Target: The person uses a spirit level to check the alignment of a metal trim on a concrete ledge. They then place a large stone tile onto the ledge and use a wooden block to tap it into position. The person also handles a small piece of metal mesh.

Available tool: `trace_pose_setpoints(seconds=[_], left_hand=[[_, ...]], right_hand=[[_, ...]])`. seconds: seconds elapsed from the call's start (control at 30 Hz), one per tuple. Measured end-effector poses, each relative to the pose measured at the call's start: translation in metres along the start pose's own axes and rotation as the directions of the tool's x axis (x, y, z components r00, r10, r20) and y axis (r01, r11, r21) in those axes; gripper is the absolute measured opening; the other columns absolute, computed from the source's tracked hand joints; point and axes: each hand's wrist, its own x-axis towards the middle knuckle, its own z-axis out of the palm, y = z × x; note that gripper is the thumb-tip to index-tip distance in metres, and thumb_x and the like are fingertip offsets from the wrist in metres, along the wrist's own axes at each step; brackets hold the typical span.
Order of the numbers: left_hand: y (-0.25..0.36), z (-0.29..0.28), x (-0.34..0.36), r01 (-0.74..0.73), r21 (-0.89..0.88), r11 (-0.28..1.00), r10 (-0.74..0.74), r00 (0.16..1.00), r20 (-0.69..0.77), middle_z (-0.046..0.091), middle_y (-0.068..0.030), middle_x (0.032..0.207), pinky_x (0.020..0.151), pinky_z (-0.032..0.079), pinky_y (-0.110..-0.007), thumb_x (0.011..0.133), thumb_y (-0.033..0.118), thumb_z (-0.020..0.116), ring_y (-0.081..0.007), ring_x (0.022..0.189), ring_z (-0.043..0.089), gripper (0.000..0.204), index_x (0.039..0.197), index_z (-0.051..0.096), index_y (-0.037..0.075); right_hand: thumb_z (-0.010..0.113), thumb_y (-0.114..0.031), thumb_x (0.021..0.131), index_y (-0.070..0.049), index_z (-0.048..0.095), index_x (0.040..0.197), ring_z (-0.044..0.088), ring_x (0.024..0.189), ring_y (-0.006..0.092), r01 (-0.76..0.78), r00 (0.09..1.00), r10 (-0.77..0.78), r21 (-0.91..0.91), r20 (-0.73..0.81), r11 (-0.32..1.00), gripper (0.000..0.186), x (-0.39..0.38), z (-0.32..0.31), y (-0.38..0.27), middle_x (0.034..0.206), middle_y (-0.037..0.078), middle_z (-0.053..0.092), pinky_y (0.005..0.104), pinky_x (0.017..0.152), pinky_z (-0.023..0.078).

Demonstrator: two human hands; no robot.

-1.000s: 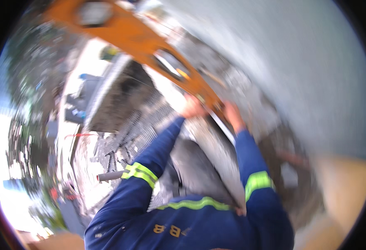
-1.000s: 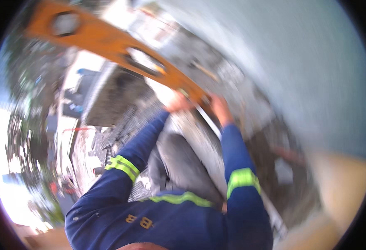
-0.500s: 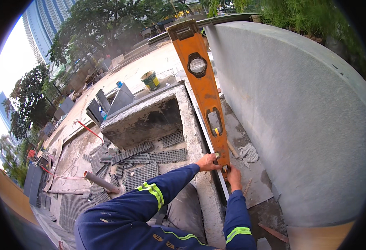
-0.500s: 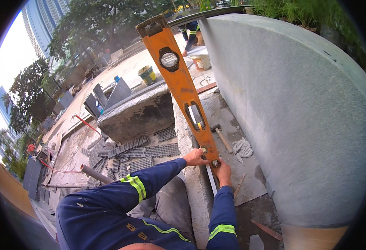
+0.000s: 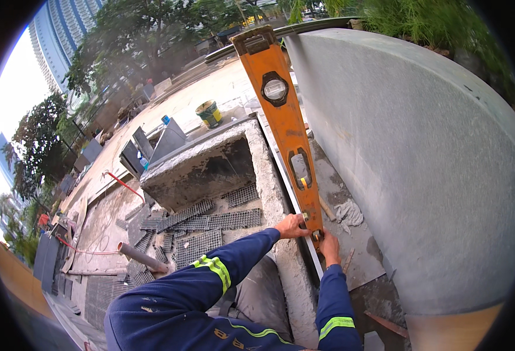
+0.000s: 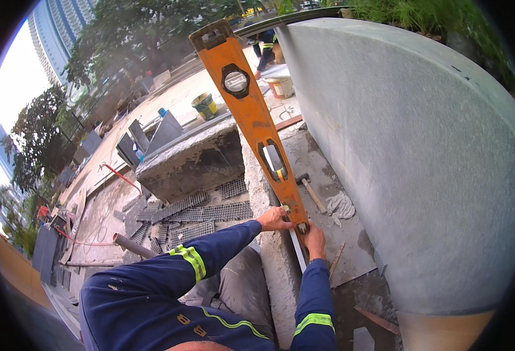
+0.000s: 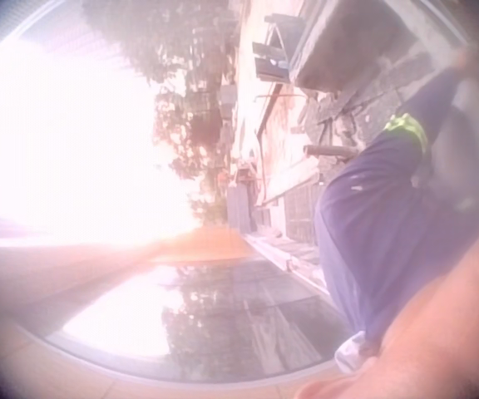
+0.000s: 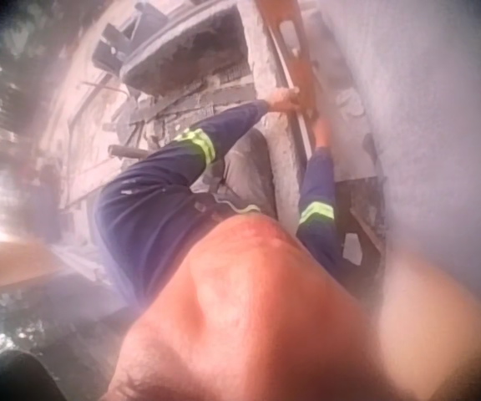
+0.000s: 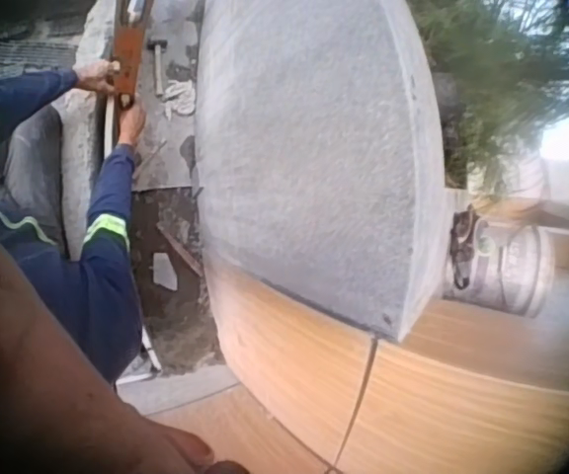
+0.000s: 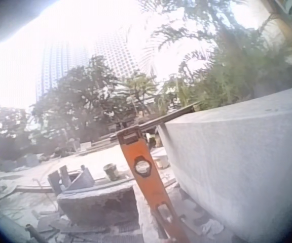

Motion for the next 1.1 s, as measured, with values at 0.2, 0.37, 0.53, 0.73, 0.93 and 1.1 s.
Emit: trace_pose_setpoints(seconds=[0.2,0.37,0.53,0.73,0.93,1.1], left_hand=[[0.007,-0.005,-0.003,-0.013,0.039,0.999,0.013,1.000,0.018,0.072,-0.0199,0.119,0.093,0.056,-0.044,0.086,0.040,0.077,-0.0380,0.105,0.071,0.046,0.122,0.075,0.011],[0.004,-0.003,-0.001,-0.031,0.033,0.999,0.030,0.999,0.018,0.070,-0.0190,0.124,0.098,0.054,-0.044,0.087,0.041,0.076,-0.0375,0.110,0.069,0.046,0.123,0.075,0.012],[-0.004,0.001,-0.001,-0.056,0.013,0.998,0.056,0.998,0.009,0.070,-0.0189,0.125,0.098,0.054,-0.044,0.088,0.041,0.075,-0.0379,0.111,0.068,0.047,0.124,0.074,0.012],[-0.005,0.003,0.001,-0.091,0.013,0.996,0.091,0.996,0.002,0.070,-0.0203,0.122,0.096,0.055,-0.045,0.088,0.041,0.076,-0.0394,0.109,0.068,0.048,0.125,0.073,0.011],[-0.002,0.002,-0.001,-0.047,0.079,0.996,0.044,0.998,0.038,0.068,-0.0236,0.120,0.096,0.053,-0.048,0.091,0.039,0.074,-0.0419,0.110,0.066,0.048,0.128,0.068,0.008],[-0.014,0.013,0.001,-0.196,0.090,0.976,0.198,0.980,-0.012,0.064,-0.0250,0.122,0.101,0.049,-0.050,0.096,0.035,0.071,-0.0440,0.115,0.061,0.046,0.132,0.064,0.006]], right_hand=[[0.062,-0.029,0.101,-0.027,0.067,0.130,0.068,0.109,0.0443,-0.107,0.992,0.112,-0.079,0.064,0.991,0.030,-0.007,-0.017,-0.018,0.113,0.020,0.075,0.0567,0.087,0.054],[0.061,-0.029,0.099,-0.031,0.065,0.136,0.069,0.111,0.0431,-0.147,0.985,0.155,-0.114,0.070,0.983,0.036,-0.007,-0.019,-0.021,0.114,0.019,0.075,0.0557,0.090,0.054],[0.065,-0.052,0.094,-0.029,0.065,0.136,0.070,0.109,0.0434,-0.109,0.992,0.116,-0.108,0.057,0.988,0.047,-0.004,-0.012,-0.012,0.111,0.020,0.076,0.0559,0.088,0.055],[0.067,-0.069,0.089,-0.027,0.066,0.134,0.071,0.108,0.0440,-0.106,0.992,0.113,-0.114,0.055,0.988,0.062,-0.003,-0.011,-0.010,0.110,0.020,0.076,0.0562,0.089,0.055],[0.063,-0.046,0.097,-0.026,0.066,0.133,0.070,0.108,0.0449,-0.109,0.990,0.118,-0.114,0.073,0.987,0.041,-0.003,-0.013,-0.014,0.110,0.021,0.076,0.0569,0.089,0.054],[0.059,-0.042,0.102,-0.025,0.065,0.132,0.069,0.106,0.0466,-0.109,0.992,0.116,-0.116,0.057,0.987,0.036,0.000,-0.008,-0.011,0.108,0.022,0.075,0.0584,0.087,0.054]])
